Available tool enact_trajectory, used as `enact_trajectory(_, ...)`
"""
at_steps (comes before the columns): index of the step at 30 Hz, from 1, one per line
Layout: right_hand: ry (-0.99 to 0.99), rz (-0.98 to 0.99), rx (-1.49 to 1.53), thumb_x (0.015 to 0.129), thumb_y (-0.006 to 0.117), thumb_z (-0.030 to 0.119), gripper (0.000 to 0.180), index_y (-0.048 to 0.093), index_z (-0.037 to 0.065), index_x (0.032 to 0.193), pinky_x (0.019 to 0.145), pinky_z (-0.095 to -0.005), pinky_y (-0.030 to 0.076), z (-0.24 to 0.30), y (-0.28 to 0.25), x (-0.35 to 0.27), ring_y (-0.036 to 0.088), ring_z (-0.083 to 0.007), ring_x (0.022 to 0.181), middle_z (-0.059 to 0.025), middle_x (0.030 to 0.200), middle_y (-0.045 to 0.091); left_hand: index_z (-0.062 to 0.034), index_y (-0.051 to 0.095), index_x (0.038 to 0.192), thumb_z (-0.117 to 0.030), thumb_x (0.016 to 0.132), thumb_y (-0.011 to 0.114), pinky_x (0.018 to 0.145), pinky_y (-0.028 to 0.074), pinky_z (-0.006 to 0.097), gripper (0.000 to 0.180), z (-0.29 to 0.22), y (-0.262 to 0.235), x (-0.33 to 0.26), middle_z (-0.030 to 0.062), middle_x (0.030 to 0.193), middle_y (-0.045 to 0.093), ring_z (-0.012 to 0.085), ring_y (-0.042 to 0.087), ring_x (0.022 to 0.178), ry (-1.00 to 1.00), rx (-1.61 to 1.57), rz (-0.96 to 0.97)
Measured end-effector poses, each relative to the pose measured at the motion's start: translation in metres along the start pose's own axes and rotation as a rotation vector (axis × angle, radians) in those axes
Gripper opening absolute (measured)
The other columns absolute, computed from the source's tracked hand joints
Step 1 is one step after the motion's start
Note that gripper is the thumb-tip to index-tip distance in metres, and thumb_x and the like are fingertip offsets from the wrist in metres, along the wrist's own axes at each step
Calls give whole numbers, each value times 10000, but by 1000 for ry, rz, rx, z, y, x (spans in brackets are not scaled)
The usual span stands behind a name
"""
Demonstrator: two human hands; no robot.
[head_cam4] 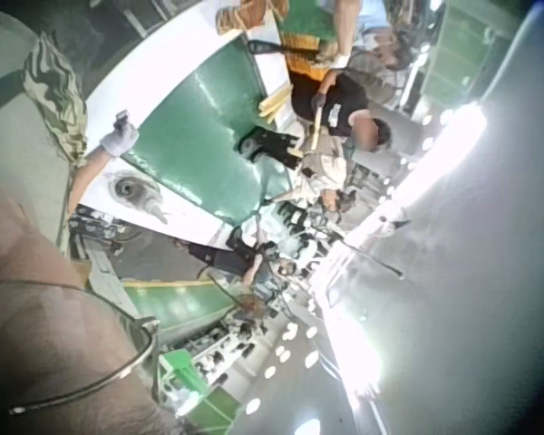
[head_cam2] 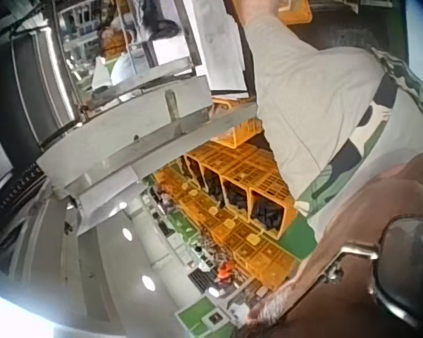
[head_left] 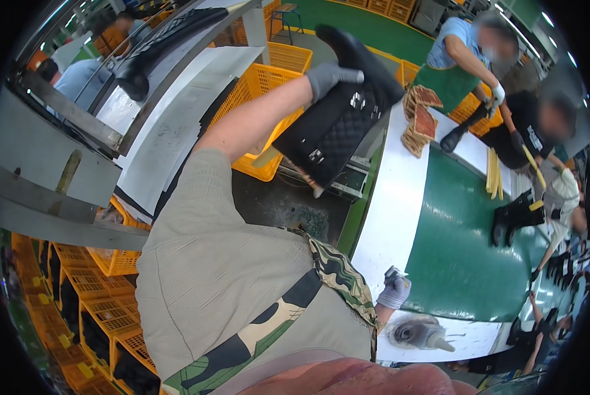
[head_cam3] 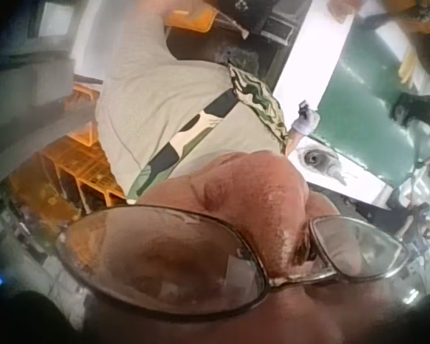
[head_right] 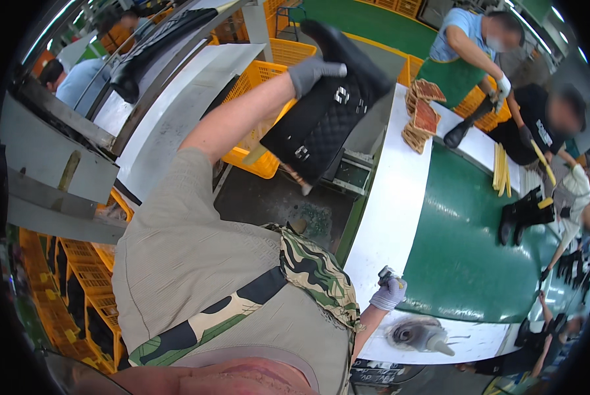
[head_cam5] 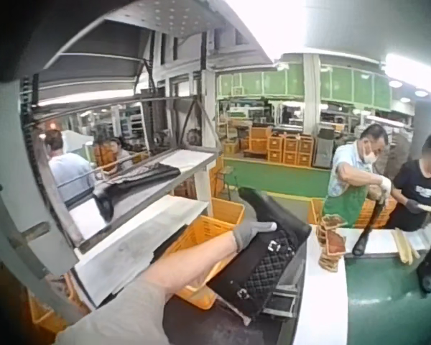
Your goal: Applying adhesive and finishing strips to black boots in an industrial footwear factory.
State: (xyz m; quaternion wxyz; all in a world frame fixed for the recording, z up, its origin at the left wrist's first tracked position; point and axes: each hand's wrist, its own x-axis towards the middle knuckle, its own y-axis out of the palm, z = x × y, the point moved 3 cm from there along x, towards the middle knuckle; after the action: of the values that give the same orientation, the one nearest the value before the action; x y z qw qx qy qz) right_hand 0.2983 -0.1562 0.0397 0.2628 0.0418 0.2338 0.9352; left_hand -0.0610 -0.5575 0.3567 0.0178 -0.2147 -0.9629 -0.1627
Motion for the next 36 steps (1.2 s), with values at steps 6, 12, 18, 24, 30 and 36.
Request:
enact_trajectory(6,17,17,74,721,510,12,68,491,36,782,470,-343,446,2,42,24,527,-257,568,-132,640,516,-15,682,1062,-181,782,760,818,559,462,334,-144,-21,-4,150,1028,713,294,690,903,403,-39,-437)
enact_trajectory(12,50,122,120,685,517,16,155,425,48,564,478,-317,410,1,71,31,527,-261,584,-129,595,492,-8,648,1059,-171,703,841,774,561,408,436,-259,24,-17,118,1002,687,252,670,779,956,-271,-667)
enact_trajectory(18,84,101,181,707,509,-14,75,508,36,764,494,-343,477,-24,67,36,564,-277,604,-195,757,593,0,628,1105,-178,674,861,825,536,380,521,-320,48,-37,117,1040,687,245,667,860,1164,144,-712)
enact_trajectory(24,117,176,200,704,491,-21,106,499,26,799,500,-345,494,-37,70,40,570,-289,615,-217,787,602,-6,618,1132,-181,669,857,869,511,345,550,-384,117,-67,114,1055,694,242,659,934,1428,672,-704)
enact_trajectory(30,137,182,191,696,480,-14,83,479,17,773,490,-341,480,-47,72,44,563,-296,600,-207,732,577,-47,633,1096,-389,649,796,873,518,397,586,-408,174,-88,174,1054,692,320,660,1015,1362,1407,-888)
enact_trajectory(36,149,156,210,714,501,-26,108,484,10,814,470,-347,489,-52,65,42,563,-278,566,-202,749,584,-36,618,1041,-357,715,734,810,531,434,472,-412,183,-96,215,973,689,362,675,922,1102,1987,-882)
